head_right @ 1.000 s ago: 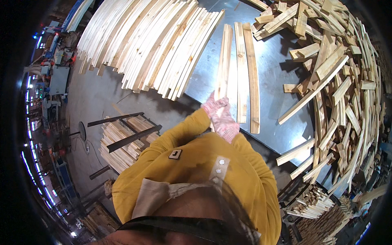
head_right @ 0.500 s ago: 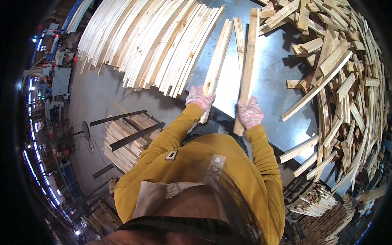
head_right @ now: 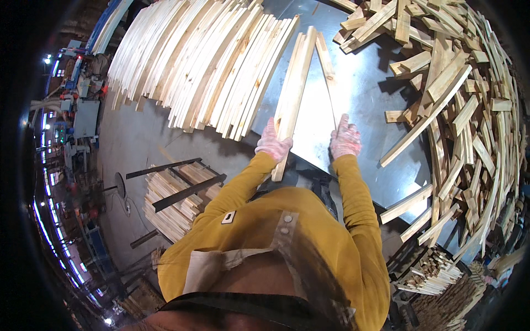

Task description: The person picks up wooden planks from a disorganized pile on a metal table and places them into a neat stack. They handle the planks one by one or in small groups, repeatedly moving them from the right side of the table to the left side.

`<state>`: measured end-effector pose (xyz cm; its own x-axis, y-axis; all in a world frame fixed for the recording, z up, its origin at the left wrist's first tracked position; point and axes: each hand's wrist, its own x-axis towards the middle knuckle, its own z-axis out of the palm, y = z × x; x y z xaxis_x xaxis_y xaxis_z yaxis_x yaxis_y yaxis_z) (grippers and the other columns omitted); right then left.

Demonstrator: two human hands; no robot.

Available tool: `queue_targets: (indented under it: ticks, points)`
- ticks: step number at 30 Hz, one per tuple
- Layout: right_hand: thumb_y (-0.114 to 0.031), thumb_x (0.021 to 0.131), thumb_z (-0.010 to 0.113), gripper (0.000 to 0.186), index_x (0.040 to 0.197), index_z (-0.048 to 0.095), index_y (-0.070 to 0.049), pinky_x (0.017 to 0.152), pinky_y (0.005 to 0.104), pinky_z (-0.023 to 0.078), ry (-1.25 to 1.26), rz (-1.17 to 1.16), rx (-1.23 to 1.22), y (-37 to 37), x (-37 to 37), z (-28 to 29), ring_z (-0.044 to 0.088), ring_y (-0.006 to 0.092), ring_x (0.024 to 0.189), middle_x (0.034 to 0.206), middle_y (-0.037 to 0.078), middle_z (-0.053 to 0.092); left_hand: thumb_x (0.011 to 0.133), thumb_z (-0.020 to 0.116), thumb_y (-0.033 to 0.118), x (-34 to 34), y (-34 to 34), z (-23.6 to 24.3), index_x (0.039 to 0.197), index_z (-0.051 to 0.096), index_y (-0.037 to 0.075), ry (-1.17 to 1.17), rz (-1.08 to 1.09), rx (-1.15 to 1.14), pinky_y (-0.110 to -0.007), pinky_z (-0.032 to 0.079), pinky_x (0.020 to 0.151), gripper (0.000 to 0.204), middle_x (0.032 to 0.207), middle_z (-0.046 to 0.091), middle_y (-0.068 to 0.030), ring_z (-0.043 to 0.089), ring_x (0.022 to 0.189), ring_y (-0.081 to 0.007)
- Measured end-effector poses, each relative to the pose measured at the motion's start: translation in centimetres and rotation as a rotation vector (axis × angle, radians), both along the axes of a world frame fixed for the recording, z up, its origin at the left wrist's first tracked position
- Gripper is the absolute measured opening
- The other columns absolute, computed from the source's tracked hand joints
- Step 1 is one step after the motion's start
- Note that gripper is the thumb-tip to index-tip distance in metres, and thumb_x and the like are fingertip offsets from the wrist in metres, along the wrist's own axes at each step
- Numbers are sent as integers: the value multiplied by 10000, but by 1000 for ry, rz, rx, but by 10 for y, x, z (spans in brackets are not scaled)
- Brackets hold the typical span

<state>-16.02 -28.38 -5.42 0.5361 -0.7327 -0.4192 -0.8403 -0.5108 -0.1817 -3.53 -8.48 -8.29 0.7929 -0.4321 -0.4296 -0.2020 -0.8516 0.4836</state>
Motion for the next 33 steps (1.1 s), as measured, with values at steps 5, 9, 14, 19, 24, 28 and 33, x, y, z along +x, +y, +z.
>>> queue_targets:
  ticks: [5,9,14,19,24,28,33]
  points:
    - [-481,934,539,741,1525,318,-94,1124,478,333,-101,78,-203,14,-24,11,418,356,1358,1492,218,403,847,764,378,27,27,-3,1373,490,60,1096,193,-1005,-391,600,705,673,1180,665,-163,702,909,-260]
    - [-498,959,535,709,1454,435,0,1104,456,373,-892,-111,651,60,8,-15,521,424,1249,1320,269,559,994,554,423,13,9,-17,1260,559,39,1475,520,-1277,-452,574,770,467,1105,694,-185,691,950,-312]
    - [-348,1000,479,587,1504,359,-70,1007,454,448,-122,117,354,70,39,8,562,421,1197,1251,258,611,1030,281,552,44,-16,-1,1266,600,45,265,-213,353,-475,479,980,644,1133,647,-295,623,1122,-383]
    - [-314,999,370,509,1473,393,-130,936,533,455,-398,332,530,66,20,-15,598,433,1077,1127,277,635,919,494,596,21,-42,91,1507,286,2,91,-189,241,-444,405,1065,861,1368,510,-281,513,1262,-404]
    - [-279,961,441,406,1320,553,-125,908,498,476,-535,351,416,67,-33,-36,612,418,1041,1112,231,654,837,644,532,11,-55,34,1571,83,30,45,-96,211,-413,360,1119,1052,1522,334,-278,398,1374,-403]
    - [-292,982,479,443,1352,576,-68,1026,413,458,-515,173,340,53,-56,-27,587,360,1197,1283,186,630,843,662,479,36,-29,72,1573,152,59,69,-14,13,-383,308,1166,985,1541,339,-244,367,1411,-380]
    - [-311,1001,516,438,1350,578,-54,1028,387,459,-489,218,269,43,-37,-5,595,343,1197,1299,185,624,844,676,504,132,48,97,1570,189,65,-266,-133,-105,-343,295,1181,978,1557,335,-219,364,1422,-357]
